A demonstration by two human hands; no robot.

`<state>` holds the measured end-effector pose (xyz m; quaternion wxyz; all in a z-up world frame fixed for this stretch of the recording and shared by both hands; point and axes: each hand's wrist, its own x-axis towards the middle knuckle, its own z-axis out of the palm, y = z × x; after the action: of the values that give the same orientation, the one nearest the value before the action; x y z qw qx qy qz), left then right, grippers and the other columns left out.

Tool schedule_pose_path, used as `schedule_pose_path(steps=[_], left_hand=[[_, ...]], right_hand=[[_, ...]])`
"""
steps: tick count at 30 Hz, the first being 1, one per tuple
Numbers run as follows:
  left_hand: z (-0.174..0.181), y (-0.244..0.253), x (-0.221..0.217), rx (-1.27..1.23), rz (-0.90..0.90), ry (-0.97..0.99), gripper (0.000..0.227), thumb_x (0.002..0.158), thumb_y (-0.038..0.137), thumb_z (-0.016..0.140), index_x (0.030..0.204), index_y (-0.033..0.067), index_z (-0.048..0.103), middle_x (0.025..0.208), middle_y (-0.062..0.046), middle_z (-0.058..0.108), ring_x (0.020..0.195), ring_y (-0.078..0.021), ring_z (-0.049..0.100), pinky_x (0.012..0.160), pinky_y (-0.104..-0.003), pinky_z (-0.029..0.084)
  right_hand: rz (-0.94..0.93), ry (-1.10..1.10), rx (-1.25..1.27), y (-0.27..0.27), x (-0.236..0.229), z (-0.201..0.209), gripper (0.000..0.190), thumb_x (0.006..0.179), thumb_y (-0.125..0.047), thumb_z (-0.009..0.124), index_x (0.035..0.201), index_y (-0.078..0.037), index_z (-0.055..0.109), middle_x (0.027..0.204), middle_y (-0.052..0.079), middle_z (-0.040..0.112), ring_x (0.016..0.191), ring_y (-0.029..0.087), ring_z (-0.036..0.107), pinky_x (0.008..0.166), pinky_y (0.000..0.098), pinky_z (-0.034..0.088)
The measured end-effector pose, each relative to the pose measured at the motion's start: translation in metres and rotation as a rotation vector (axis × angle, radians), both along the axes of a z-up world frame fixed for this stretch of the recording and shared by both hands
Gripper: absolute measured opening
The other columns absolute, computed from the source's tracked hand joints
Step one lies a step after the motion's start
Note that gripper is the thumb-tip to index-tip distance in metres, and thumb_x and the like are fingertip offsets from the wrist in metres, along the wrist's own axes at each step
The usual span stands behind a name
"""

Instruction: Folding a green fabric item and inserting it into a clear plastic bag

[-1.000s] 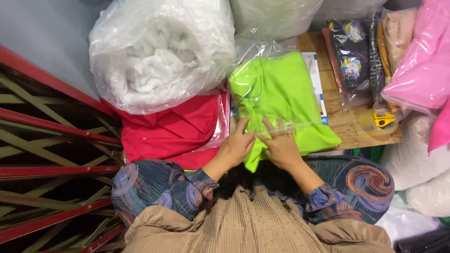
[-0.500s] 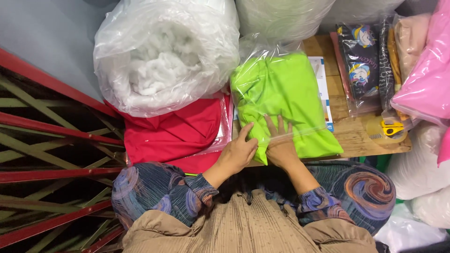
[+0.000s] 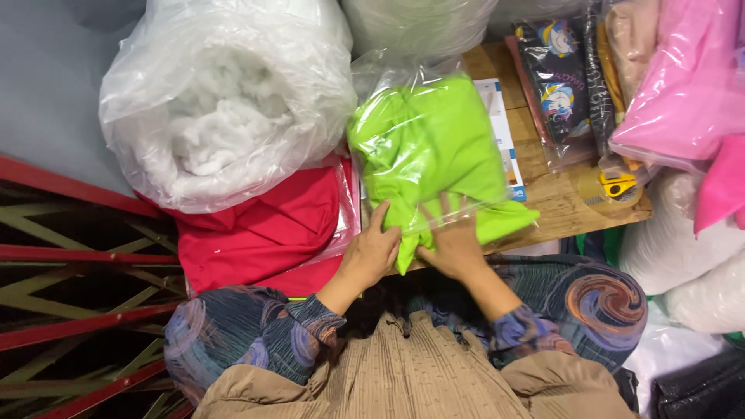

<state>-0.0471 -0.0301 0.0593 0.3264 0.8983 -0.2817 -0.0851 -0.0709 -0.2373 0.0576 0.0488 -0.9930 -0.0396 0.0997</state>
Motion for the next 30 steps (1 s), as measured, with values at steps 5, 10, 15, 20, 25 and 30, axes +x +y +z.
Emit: schedule_pose_path(steps=[5, 10, 15, 20, 25, 30], left_hand=[[-0.019, 0.007, 0.006, 0.042, -0.030, -0.068, 0.012, 0.093, 0.021, 0.059, 0.097, 0.0095, 0.060, 0.157, -0.024, 0.031, 0.091, -0.0551, 0.070, 0.079, -0.058, 0.060], [-0.019, 0.008, 0.004, 0.055, -0.059, -0.095, 0.012, 0.092, 0.019, 0.062, 0.095, 0.0076, 0.061, 0.157, -0.025, 0.031, 0.088, -0.0551, 0.070, 0.078, -0.059, 0.060], [-0.010, 0.015, 0.007, 0.094, -0.019, -0.114, 0.014, 0.092, 0.021, 0.061, 0.096, 0.0075, 0.062, 0.156, -0.026, 0.033, 0.095, -0.0520, 0.070, 0.080, -0.056, 0.061], [0.002, 0.015, 0.002, 0.038, 0.025, -0.253, 0.022, 0.089, 0.028, 0.069, 0.095, 0.0068, 0.066, 0.150, -0.025, 0.041, 0.113, -0.0495, 0.065, 0.086, -0.053, 0.058], [0.015, -0.016, -0.020, -0.025, -0.017, -0.439, 0.022, 0.089, 0.030, 0.073, 0.095, 0.0093, 0.069, 0.138, -0.024, 0.051, 0.120, -0.0435, 0.060, 0.094, -0.047, 0.054], [0.029, -0.080, -0.038, -0.154, -0.102, -0.571, 0.025, 0.086, 0.035, 0.072, 0.092, 0.0120, 0.064, 0.121, -0.014, 0.059, 0.116, -0.0388, 0.063, 0.089, -0.046, 0.054]], right_hand=[[-0.074, 0.023, -0.046, 0.001, 0.023, -0.009, 0.083, 0.086, -0.053, 0.061, 0.162, -0.035, 0.032, 0.168, 0.022, 0.021, 0.146, 0.060, 0.020, 0.116, 0.0759, 0.012], [-0.245, -0.001, -0.028, -0.007, 0.048, -0.009, 0.079, 0.093, -0.052, 0.057, 0.164, -0.033, 0.026, 0.169, 0.022, 0.019, 0.147, 0.057, 0.023, 0.117, 0.0755, 0.007], [-0.099, 0.053, 0.057, -0.002, 0.029, 0.020, 0.097, 0.086, -0.051, 0.072, 0.166, -0.027, 0.022, 0.168, 0.027, 0.015, 0.149, 0.055, 0.015, 0.120, 0.0695, 0.012], [-0.005, 0.225, 0.131, -0.048, -0.015, 0.083, 0.068, 0.095, -0.050, 0.061, 0.155, -0.026, 0.043, 0.155, 0.023, 0.043, 0.137, 0.054, 0.043, 0.111, 0.0694, 0.035], [-0.193, 0.154, 0.154, -0.136, -0.011, 0.073, 0.051, 0.096, -0.036, 0.059, 0.146, -0.025, 0.058, 0.139, 0.018, 0.066, 0.121, 0.047, 0.064, 0.102, 0.0601, 0.051], [-0.216, 0.234, -0.021, -0.142, 0.030, 0.066, 0.082, 0.092, -0.044, 0.064, 0.163, -0.025, 0.028, 0.139, 0.027, 0.060, 0.122, 0.046, 0.065, 0.101, 0.0619, 0.051]])
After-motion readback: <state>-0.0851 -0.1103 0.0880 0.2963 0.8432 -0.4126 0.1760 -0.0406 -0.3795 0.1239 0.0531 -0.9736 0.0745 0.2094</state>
